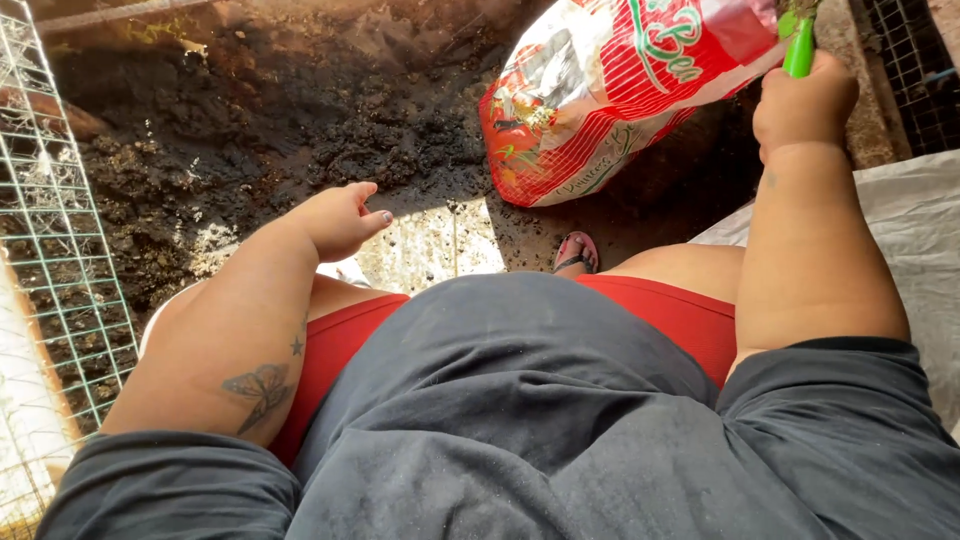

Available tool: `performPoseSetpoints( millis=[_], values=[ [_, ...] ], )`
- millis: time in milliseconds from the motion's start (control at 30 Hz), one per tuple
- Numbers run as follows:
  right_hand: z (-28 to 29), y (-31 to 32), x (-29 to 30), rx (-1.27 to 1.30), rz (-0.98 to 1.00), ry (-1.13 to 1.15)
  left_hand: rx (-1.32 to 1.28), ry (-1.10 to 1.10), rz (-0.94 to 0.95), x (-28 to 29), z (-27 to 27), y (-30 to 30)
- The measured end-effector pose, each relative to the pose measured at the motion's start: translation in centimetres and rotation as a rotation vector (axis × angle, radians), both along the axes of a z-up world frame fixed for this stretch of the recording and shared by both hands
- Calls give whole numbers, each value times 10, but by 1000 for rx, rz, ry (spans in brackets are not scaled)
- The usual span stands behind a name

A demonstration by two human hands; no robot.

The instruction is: The person uses a small green trowel to scoop dark, clumpy material from a wire-mesh enclosure and transfers it into a large red and white bag. The person is sitting on the ground while performing this task.

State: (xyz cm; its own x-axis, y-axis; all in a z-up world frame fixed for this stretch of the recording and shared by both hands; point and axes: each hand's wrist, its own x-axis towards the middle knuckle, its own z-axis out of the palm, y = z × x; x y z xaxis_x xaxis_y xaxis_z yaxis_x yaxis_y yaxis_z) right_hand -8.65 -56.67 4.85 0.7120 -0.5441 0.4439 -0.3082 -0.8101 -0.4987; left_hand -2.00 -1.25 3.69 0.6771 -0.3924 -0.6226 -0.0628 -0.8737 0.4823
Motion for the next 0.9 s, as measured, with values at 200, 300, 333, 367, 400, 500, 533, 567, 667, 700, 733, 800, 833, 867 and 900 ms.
performPoseSetpoints(
  millis=[200,300,333,367,400,500,533,567,667,700,733,800,833,867,900],
  values=[
    [26,46,-7,776,-95,-225,-7,-11,-7,1,1,-1],
    [30,80,-11,1040,60,-475,-14,20,7,1,7,0],
    [27,89,-12,1097,181,-506,-2,22,3,1,8,1],
    [24,98,-14,1154,300,-538,12,24,-4,2,9,0],
    [22,114,-13,1160,301,-531,16,29,2,2,10,0],
    [11,156,-11,1208,479,-471,44,66,10,1,13,1],
    [3,166,-9,1310,495,-400,54,65,-4,2,12,1],
    [-5,178,-7,1411,510,-324,64,66,-15,1,11,2],
    [-10,209,8,1549,422,-38,78,65,-15,-1,22,2],
    [-19,214,14,1555,423,-27,81,73,-7,-1,20,4],
    [-28,218,21,1560,440,67,67,71,-4,0,18,5],
    [-51,224,32,1567,456,172,54,77,6,1,15,7],
    [-66,226,37,1541,519,232,51,62,-8,1,12,8],
    [-80,228,43,1514,581,291,48,48,-22,2,10,9],
    [-107,226,50,1518,580,303,49,57,-16,3,10,8]
  ],
)
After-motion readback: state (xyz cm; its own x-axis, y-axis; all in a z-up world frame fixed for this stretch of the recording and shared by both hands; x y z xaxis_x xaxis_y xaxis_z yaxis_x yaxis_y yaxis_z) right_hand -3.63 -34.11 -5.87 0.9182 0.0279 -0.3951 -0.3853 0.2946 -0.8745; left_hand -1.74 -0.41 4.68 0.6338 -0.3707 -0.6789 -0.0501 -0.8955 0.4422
